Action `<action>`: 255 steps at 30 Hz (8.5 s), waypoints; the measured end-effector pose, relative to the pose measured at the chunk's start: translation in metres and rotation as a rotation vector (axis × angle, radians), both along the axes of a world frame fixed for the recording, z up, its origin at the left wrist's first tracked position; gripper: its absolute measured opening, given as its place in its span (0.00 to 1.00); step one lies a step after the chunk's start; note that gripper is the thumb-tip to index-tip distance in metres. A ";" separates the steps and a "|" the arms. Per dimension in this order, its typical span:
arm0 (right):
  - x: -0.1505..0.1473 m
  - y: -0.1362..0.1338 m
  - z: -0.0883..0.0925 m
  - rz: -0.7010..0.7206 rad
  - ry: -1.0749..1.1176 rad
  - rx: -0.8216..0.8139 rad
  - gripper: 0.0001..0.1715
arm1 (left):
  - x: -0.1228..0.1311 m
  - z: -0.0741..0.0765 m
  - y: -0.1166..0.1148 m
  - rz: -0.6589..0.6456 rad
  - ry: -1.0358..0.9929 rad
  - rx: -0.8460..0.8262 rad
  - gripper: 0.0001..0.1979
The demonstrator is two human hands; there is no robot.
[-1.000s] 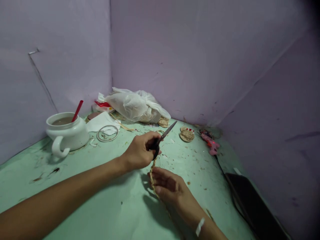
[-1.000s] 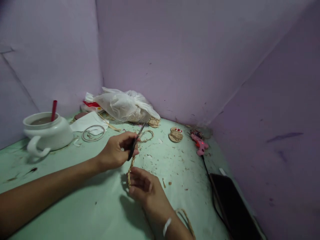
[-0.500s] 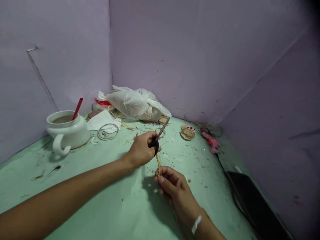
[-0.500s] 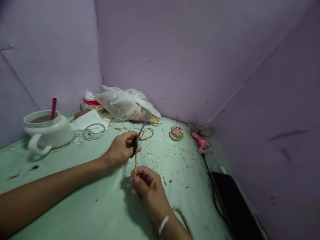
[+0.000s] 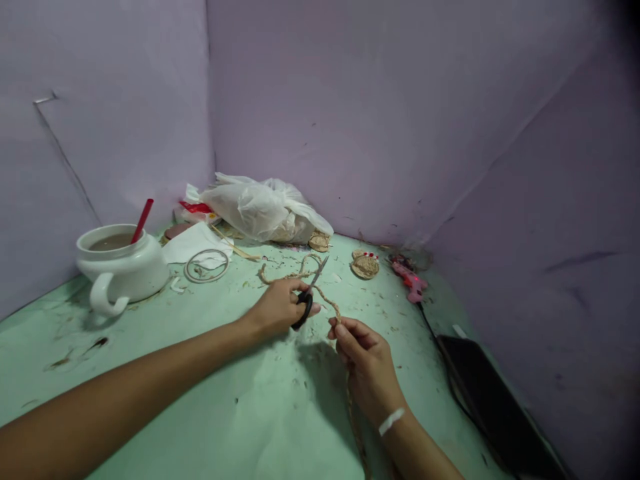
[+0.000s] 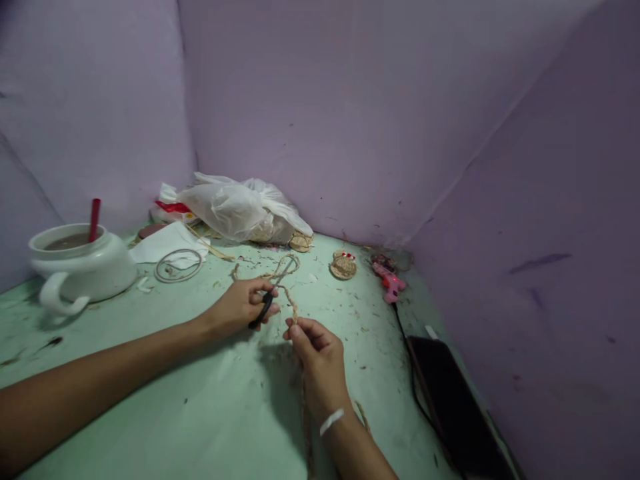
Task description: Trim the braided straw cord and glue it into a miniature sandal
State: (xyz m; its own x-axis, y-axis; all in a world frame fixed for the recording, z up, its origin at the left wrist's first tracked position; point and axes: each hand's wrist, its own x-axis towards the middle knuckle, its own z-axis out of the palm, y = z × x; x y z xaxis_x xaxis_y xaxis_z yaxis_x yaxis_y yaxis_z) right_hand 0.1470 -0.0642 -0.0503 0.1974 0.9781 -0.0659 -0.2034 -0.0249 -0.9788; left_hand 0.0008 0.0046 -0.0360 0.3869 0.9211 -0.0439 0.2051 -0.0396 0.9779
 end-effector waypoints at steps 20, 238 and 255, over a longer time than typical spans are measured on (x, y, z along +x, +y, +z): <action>0.009 0.003 0.001 -0.085 -0.128 0.011 0.09 | -0.013 -0.006 -0.023 -0.192 0.826 1.006 0.27; -0.005 -0.012 0.007 0.262 0.018 -0.016 0.09 | 0.023 0.008 -0.019 0.230 -0.363 -0.172 0.16; -0.002 -0.003 -0.001 0.096 0.243 -0.098 0.14 | 0.018 -0.009 -0.012 0.061 -0.139 -0.097 0.09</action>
State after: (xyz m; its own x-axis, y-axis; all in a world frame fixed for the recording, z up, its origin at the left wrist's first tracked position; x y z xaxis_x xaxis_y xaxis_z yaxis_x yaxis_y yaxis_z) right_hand 0.1451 -0.0673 -0.0514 0.0711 0.9782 -0.1953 -0.4238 -0.1476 -0.8937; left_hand 0.0189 -0.0076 -0.0453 0.3386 0.9372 -0.0840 0.0672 0.0649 0.9956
